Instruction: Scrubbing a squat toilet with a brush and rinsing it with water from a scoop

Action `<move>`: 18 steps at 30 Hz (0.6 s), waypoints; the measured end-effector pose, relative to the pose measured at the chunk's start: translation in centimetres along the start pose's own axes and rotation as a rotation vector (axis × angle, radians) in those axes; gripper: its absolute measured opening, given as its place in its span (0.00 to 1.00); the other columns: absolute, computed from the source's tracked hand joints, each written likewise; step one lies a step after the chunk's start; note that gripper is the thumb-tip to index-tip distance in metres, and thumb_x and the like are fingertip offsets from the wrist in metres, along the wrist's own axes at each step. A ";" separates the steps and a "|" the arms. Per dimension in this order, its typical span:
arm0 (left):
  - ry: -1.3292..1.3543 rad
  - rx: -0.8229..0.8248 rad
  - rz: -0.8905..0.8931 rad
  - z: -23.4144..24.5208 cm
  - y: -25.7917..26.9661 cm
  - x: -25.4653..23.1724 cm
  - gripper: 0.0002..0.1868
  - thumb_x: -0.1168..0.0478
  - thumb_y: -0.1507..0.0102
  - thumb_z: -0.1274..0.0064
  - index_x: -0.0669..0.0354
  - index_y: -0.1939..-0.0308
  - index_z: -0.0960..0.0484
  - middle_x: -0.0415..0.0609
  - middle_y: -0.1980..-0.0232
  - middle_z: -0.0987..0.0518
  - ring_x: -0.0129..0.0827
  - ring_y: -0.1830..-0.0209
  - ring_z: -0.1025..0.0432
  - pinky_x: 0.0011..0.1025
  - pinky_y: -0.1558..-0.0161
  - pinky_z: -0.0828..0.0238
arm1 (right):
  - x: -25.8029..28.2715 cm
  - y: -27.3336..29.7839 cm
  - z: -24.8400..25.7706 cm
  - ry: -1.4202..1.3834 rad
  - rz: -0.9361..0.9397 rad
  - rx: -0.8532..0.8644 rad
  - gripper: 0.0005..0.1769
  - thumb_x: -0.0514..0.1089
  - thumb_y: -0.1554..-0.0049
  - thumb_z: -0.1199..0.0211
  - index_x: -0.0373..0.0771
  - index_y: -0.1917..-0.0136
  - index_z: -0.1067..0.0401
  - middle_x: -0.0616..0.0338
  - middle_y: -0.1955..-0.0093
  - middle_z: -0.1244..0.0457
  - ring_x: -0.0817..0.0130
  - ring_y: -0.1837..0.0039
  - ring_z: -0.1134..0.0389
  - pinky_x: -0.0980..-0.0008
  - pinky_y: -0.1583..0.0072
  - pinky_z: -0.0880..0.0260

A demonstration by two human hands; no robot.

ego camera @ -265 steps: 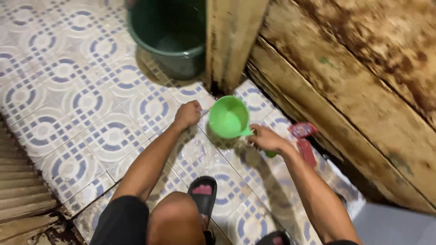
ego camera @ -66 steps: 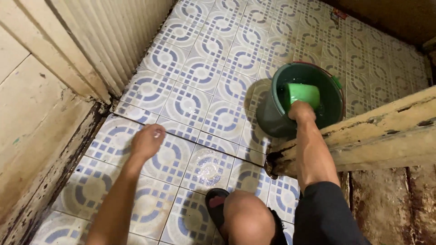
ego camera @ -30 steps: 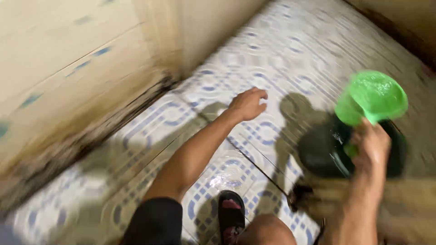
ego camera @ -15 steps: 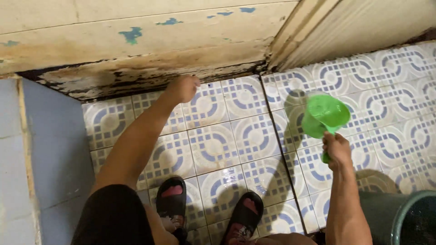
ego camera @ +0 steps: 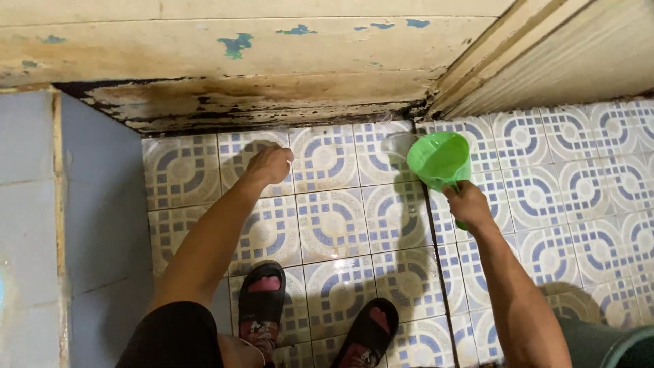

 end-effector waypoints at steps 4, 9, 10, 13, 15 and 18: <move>-0.006 0.019 0.022 1.3 2.3 -0.5 0.21 0.58 0.32 0.56 0.48 0.37 0.20 0.56 0.36 0.22 0.52 0.35 0.27 0.53 0.39 0.27 | 2.1 0.4 -1.0 -0.018 0.013 0.052 0.24 0.45 0.36 0.41 0.23 0.35 0.30 0.47 0.62 0.33 0.61 0.65 0.31 0.61 0.58 0.33; -0.002 0.025 0.045 0.7 2.3 0.5 0.22 0.57 0.32 0.58 0.48 0.35 0.22 0.56 0.36 0.22 0.52 0.36 0.27 0.54 0.40 0.27 | 2.0 0.1 -2.3 -0.229 -0.001 0.103 0.24 0.44 0.36 0.42 0.19 0.37 0.33 0.50 0.63 0.38 0.67 0.66 0.37 0.67 0.61 0.36; -0.005 0.031 0.048 0.6 2.5 0.7 0.22 0.57 0.32 0.59 0.48 0.34 0.22 0.56 0.35 0.22 0.52 0.35 0.27 0.54 0.39 0.27 | 1.9 -0.4 -2.7 -0.280 0.012 0.120 0.25 0.44 0.36 0.42 0.18 0.37 0.34 0.51 0.63 0.39 0.69 0.66 0.38 0.70 0.62 0.38; 0.032 0.017 0.061 0.9 3.1 1.2 0.24 0.58 0.32 0.61 0.52 0.33 0.23 0.60 0.35 0.23 0.56 0.35 0.27 0.56 0.39 0.27 | 5.0 0.0 -2.7 0.039 0.088 0.142 0.26 0.49 0.36 0.42 0.22 0.36 0.29 0.41 0.58 0.32 0.51 0.56 0.28 0.52 0.50 0.31; 0.018 0.005 0.059 1.3 4.0 1.6 0.23 0.58 0.32 0.61 0.53 0.35 0.22 0.59 0.37 0.22 0.54 0.37 0.26 0.54 0.41 0.26 | 5.9 -0.7 -3.3 0.215 0.117 0.139 0.28 0.52 0.36 0.43 0.26 0.34 0.30 0.36 0.52 0.32 0.42 0.48 0.29 0.47 0.44 0.31; 0.008 -0.018 0.055 1.4 4.9 2.7 0.22 0.59 0.32 0.61 0.56 0.37 0.21 0.58 0.39 0.21 0.53 0.39 0.25 0.53 0.42 0.26 | 7.8 -0.5 -4.9 0.476 0.167 0.144 0.32 0.58 0.37 0.44 0.31 0.32 0.30 0.31 0.45 0.31 0.34 0.39 0.30 0.43 0.37 0.31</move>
Point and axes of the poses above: each hand's wrist, its own y-axis away from the middle knuckle, its own z-axis out of the back of the hand, x = y × z, the point moved 9 cm from there along -y, towards the middle knuckle
